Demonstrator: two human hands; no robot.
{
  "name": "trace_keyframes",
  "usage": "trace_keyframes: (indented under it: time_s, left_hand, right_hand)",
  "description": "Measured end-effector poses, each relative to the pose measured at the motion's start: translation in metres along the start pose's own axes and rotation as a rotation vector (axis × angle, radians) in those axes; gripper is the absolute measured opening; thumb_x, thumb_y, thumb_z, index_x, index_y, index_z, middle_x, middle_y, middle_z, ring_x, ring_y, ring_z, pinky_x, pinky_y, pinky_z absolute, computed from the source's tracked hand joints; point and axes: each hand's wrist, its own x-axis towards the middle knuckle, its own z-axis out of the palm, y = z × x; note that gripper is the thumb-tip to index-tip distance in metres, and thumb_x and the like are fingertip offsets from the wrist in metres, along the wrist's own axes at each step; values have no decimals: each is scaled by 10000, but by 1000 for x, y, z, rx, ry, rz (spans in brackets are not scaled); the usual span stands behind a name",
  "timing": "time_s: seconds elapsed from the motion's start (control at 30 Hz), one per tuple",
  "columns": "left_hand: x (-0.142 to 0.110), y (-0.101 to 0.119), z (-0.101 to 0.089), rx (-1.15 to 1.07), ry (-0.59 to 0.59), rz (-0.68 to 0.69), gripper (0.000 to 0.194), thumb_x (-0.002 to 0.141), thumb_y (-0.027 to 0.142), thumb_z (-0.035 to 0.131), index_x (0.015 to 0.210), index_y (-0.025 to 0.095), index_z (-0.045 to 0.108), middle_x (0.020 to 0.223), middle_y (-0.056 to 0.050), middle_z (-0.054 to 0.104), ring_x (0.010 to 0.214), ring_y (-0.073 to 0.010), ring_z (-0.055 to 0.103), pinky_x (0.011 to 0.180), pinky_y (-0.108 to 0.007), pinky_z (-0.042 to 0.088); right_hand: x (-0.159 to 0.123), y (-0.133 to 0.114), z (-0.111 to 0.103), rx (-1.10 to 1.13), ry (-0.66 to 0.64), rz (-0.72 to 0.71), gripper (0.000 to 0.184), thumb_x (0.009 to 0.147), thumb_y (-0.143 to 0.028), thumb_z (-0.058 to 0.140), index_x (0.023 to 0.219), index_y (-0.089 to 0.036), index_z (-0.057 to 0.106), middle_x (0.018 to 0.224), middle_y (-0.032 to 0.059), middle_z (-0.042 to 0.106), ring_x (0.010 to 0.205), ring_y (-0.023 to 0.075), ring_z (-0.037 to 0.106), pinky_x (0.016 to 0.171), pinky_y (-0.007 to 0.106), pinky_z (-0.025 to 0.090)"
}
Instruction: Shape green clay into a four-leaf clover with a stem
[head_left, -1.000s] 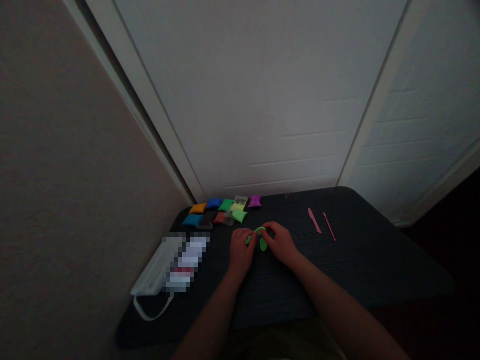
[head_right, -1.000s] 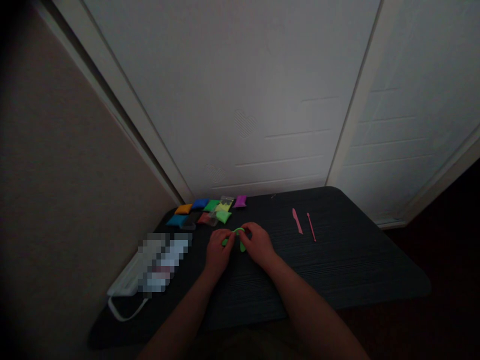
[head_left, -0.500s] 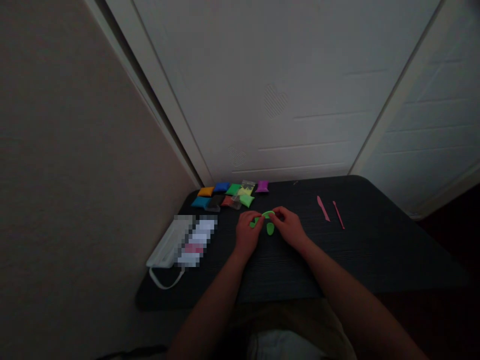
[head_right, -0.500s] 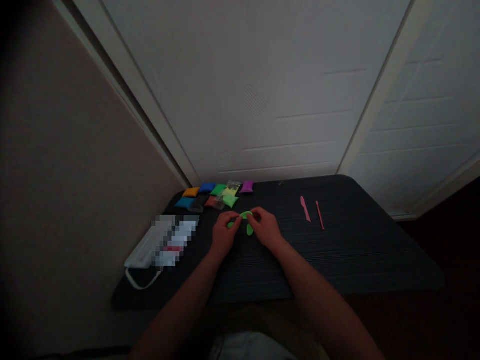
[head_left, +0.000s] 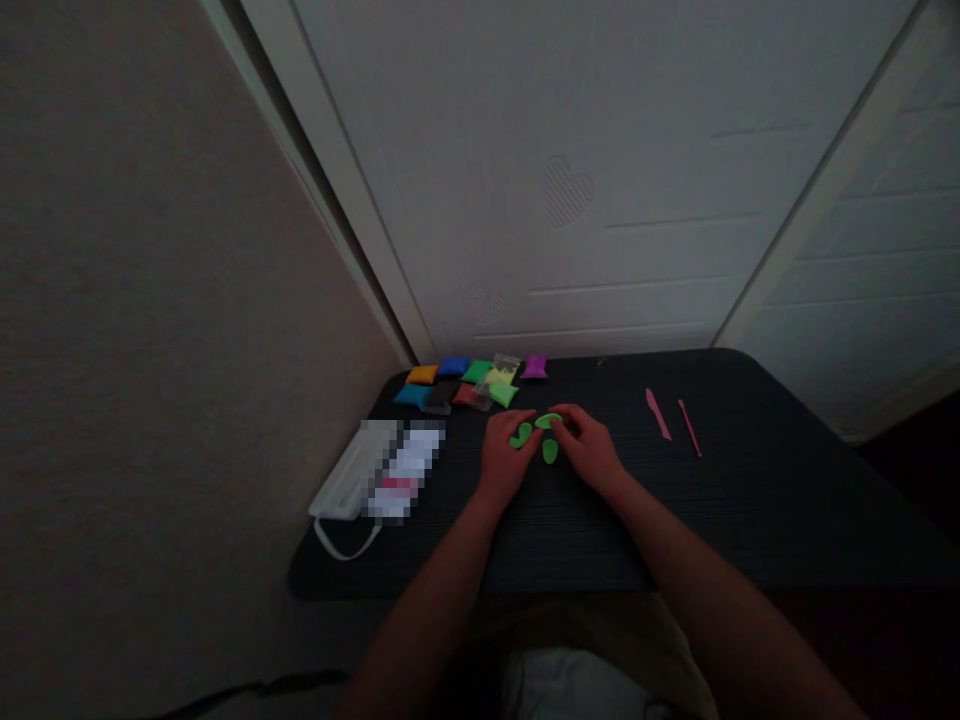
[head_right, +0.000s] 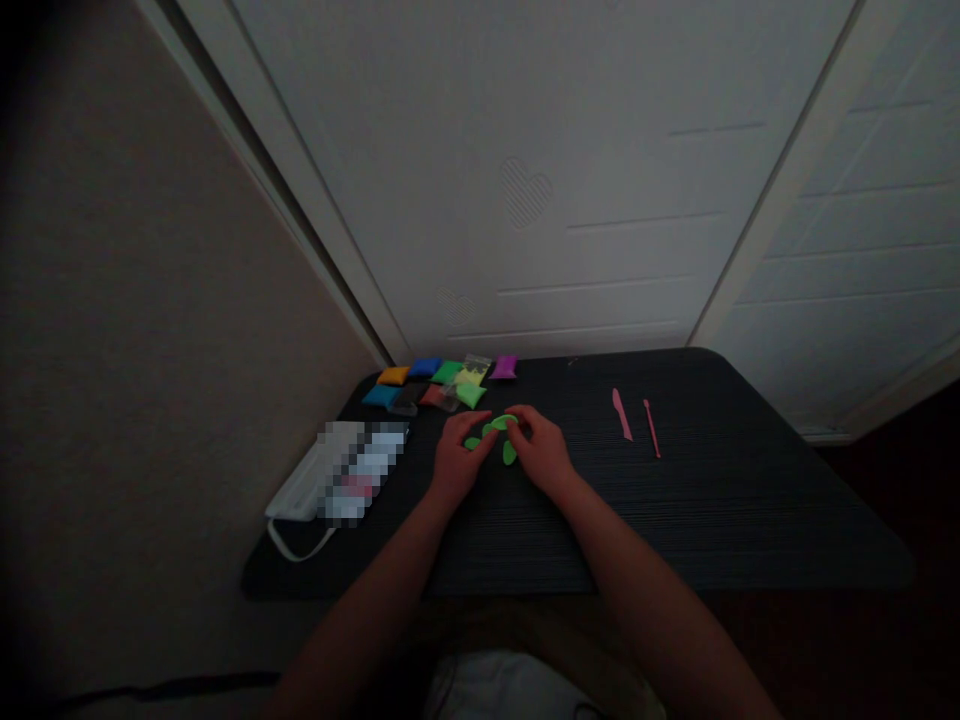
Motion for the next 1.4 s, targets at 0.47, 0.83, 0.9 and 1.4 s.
trace_keyframes:
  time_s: [0.47, 0.83, 0.9, 1.4]
  left_hand:
    - [1, -1, -1, 39, -58, 76, 212, 738, 307, 538, 924, 225, 601, 952, -24, 577, 949, -160, 470, 857, -331, 388]
    - [1, 0, -1, 46, -92, 94, 217, 735, 291, 543, 934, 222, 589, 981, -28, 564, 971, -166, 461, 874, -342, 374]
    - [1, 0, -2, 45, -103, 99, 243, 728, 283, 552, 962, 225, 576, 1001, -26, 557, 982, -165, 455, 881, -339, 367]
    - [-1, 1, -1, 38, -62, 99, 230, 730, 283, 546, 946, 208, 573, 956, -35, 564, 945, -162, 472, 854, -329, 390]
  right_hand:
    - [1, 3, 0, 101, -23, 67, 242, 758, -345, 448, 903, -192, 568, 752, 10, 604, 655, 126, 544, 595, 248, 427]
    - [2, 8, 3, 113, -54, 66, 255, 752, -350, 458, 934, -196, 547, 713, -2, 567, 630, 121, 525, 576, 243, 424]
    - [2, 9, 4, 119, -48, 72, 262, 739, -352, 478, 942, -196, 534, 672, -16, 543, 594, 113, 509, 543, 232, 414]
    - [2, 10, 5, 88, -29, 90, 221, 731, -392, 483, 796, -185, 520, 673, -11, 555, 606, 117, 518, 561, 239, 408]
